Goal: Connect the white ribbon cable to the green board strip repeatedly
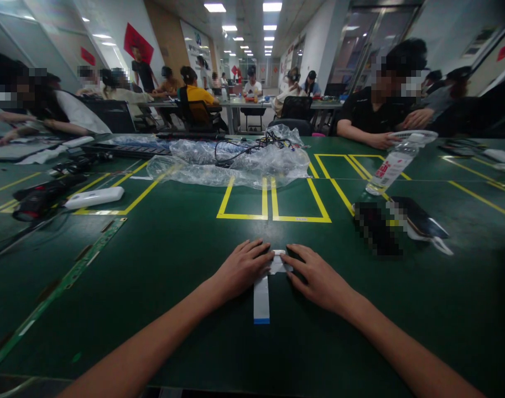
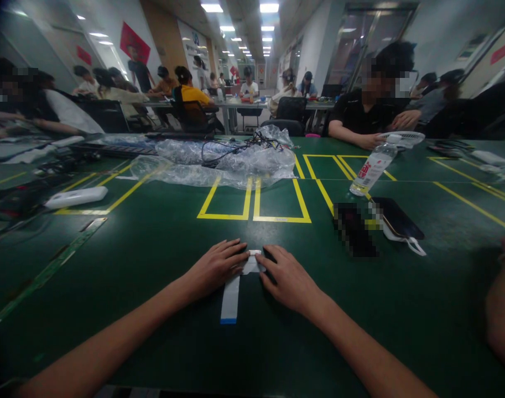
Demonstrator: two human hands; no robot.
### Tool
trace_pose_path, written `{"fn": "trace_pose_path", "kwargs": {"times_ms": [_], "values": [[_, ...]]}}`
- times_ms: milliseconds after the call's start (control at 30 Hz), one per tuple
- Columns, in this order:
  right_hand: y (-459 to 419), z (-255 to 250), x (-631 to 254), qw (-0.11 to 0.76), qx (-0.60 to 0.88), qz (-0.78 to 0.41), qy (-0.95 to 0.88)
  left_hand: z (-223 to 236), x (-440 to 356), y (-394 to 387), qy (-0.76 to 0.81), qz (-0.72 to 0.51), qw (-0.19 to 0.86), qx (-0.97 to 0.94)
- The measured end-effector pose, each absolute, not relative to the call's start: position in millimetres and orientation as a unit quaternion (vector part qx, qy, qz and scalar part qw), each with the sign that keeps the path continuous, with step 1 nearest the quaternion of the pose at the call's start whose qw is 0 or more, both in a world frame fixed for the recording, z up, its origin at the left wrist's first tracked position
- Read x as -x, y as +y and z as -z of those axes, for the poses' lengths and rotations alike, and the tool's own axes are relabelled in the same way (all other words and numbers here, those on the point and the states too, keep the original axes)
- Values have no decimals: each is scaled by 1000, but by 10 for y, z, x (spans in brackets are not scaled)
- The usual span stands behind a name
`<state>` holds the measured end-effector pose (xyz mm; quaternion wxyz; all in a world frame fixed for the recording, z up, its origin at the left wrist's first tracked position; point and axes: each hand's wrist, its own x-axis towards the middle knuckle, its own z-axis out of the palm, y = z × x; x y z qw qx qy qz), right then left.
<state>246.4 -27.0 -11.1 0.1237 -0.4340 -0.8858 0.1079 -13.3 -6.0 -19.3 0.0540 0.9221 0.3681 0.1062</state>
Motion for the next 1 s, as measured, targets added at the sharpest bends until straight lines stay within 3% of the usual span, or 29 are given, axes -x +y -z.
{"fn": "trace_pose_path", "kwargs": {"times_ms": [1000], "values": [[-285, 109, -2445, 127, 449, -109, -878, 149, 117, -72, 370, -112, 45, -921]]}}
